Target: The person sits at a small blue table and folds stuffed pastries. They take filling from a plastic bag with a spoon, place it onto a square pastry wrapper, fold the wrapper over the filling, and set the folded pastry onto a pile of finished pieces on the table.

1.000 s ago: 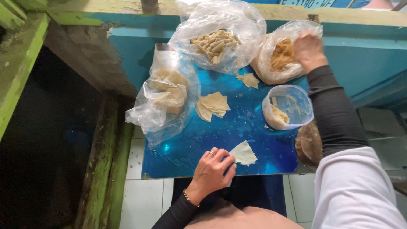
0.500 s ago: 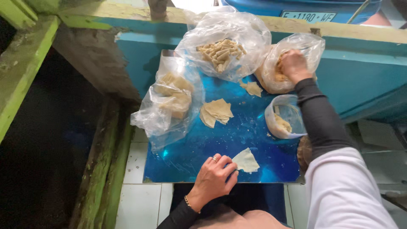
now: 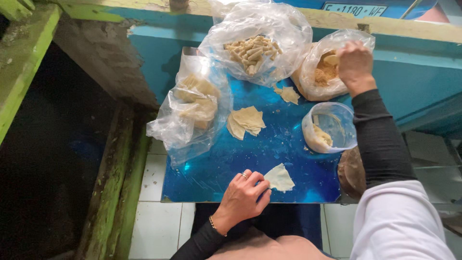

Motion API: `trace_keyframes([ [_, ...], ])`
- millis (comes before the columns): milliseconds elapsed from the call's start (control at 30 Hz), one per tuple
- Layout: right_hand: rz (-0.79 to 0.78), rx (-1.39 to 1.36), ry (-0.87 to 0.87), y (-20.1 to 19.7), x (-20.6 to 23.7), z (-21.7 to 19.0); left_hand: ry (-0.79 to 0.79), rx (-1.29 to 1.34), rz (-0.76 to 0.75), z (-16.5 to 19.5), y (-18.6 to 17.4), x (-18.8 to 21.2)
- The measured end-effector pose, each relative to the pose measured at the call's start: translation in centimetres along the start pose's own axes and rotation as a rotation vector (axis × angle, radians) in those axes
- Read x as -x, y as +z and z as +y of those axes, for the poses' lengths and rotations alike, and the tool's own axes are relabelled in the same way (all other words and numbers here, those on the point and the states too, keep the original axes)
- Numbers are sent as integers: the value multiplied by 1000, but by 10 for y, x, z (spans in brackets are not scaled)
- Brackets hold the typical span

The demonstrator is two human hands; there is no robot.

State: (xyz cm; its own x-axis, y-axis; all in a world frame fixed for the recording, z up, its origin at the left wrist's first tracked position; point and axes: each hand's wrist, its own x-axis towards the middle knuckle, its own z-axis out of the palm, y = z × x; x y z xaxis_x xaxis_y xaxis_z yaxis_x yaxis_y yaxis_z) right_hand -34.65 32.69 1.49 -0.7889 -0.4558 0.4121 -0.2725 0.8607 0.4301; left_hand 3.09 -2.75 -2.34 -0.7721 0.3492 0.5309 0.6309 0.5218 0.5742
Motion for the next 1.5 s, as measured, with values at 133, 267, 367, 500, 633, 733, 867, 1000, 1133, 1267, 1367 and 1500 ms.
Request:
trace_keyframes([
  [133, -134, -166, 84, 0, 10, -3, 8, -13, 15, 1, 1, -2],
  [267, -104, -312, 213, 11, 23, 4, 3, -13, 36, 2, -1, -1],
  [367, -92, -492, 375, 9, 36, 26, 0, 8, 40, 2, -3, -3],
  [500, -144, -874, 545, -5, 55, 30, 3, 40, 51, 3, -5, -6],
  [633, -145, -1329, 570, -51, 87, 7, -31, 86, 93, 0, -4, -9],
  [733, -100, -1320, 406, -97, 122, -26, -64, 114, 126, -3, -2, -10],
  [867, -157, -1323, 305, -149, 177, -96, -73, 65, 143, -7, 0, -18],
  [1000, -154, -1131, 187, -184, 211, -146, -1, 12, 95, -9, 0, -22],
  [1133, -59, -898, 85, -202, 223, -173, 159, -109, -22, -9, 4, -22],
  [1267, -15, -776, 10, -209, 224, -184, 201, -167, -86, -10, 9, -21],
  [1367, -1, -754, -11, -213, 224, -185, 196, -180, -109, -11, 9, -21],
  [1500, -8, -730, -7, -216, 221, -181, 199, -156, -107, -12, 9, -19],
])
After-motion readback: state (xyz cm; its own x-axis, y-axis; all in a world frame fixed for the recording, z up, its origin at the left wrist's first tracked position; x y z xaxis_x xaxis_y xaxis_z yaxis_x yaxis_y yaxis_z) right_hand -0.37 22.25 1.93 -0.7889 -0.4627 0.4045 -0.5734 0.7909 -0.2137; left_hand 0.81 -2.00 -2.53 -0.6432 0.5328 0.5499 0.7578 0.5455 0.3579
